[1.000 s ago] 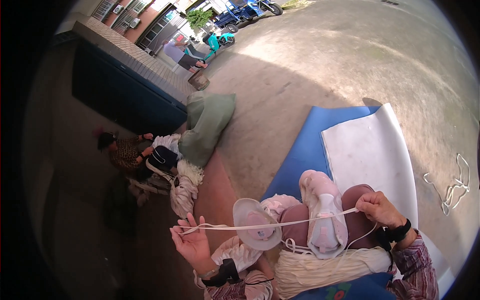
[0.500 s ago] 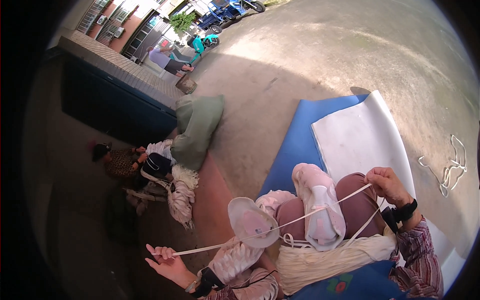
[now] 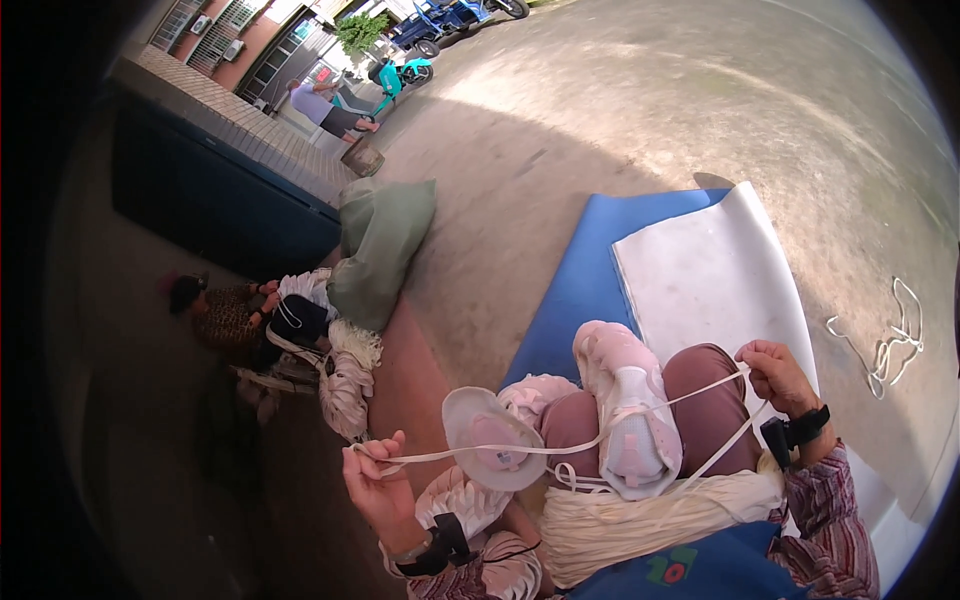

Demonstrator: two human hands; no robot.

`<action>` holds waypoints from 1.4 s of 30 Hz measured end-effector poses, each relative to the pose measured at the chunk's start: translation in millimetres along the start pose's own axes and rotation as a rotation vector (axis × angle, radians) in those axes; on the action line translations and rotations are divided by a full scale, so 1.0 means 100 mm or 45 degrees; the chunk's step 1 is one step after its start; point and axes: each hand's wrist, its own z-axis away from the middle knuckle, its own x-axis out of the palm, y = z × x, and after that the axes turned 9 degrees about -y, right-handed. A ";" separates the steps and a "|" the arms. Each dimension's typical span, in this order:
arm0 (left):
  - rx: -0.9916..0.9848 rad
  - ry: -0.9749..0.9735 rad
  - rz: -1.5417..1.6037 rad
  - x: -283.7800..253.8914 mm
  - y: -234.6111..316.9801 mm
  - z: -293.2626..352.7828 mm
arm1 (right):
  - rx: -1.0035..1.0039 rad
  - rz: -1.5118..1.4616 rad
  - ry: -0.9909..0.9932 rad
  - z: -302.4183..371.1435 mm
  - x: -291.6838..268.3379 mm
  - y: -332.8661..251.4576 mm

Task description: Threading laces through the eyelets of a shoe upper.

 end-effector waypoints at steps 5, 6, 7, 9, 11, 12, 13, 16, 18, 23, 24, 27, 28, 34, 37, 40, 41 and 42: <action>0.158 0.174 0.245 -1.05 0.77 0.18 | 0.004 -0.083 0.097 -0.15 -0.03 0.13; 0.215 0.326 0.239 -1.28 0.84 0.22 | -0.011 -0.125 0.121 -0.19 -0.07 0.12; 0.246 0.501 0.218 -1.41 0.91 0.36 | -0.017 -0.109 0.106 -0.23 -0.05 0.08; 0.309 0.440 0.189 -1.83 1.06 0.55 | -0.082 -0.115 0.081 -0.22 -0.01 -0.01; 0.195 0.214 0.469 -1.84 1.09 0.60 | -0.092 -0.160 0.072 -0.19 0.03 -0.12; 0.149 0.341 0.390 -1.46 0.97 0.50 | -0.110 -0.156 0.107 -0.12 0.08 -0.19; 0.138 0.467 0.309 -1.06 0.79 0.44 | -0.108 -0.135 0.063 -0.10 0.07 -0.19; -0.113 -0.079 0.243 -0.86 0.16 0.36 | -0.077 0.057 0.090 0.01 0.09 -0.16; -0.311 -0.067 -0.239 -0.17 -0.25 0.40 | -0.081 0.128 0.090 0.15 0.13 -0.17; -0.512 -0.470 -0.644 0.87 -1.37 0.43 | -0.146 0.144 0.035 0.43 0.23 -0.29; -0.515 -0.469 -0.643 0.96 -1.46 0.42 | -0.186 0.199 0.009 0.48 0.25 -0.30; -0.293 -0.851 -1.209 1.13 -1.53 0.35 | -0.032 0.703 0.148 0.50 0.23 -0.30; -0.310 -0.865 -1.264 1.14 -1.53 0.34 | 0.053 0.938 0.168 0.46 0.18 -0.28; -0.655 -0.897 -1.230 1.15 -1.58 0.24 | -0.390 1.324 0.179 0.27 0.55 -0.23; -0.721 -0.920 -1.101 1.18 -1.56 0.14 | -0.805 1.377 -0.149 0.14 0.83 -0.12; -0.823 -0.886 -1.019 1.19 -1.38 0.13 | -0.723 1.478 -0.230 0.06 1.06 0.07; -0.912 -0.887 -0.981 1.20 -1.42 0.10 | -0.717 1.489 -0.206 0.07 1.04 0.09; -0.928 -0.893 -0.984 1.21 -1.48 0.06 | -0.638 1.502 -0.256 0.07 1.01 0.10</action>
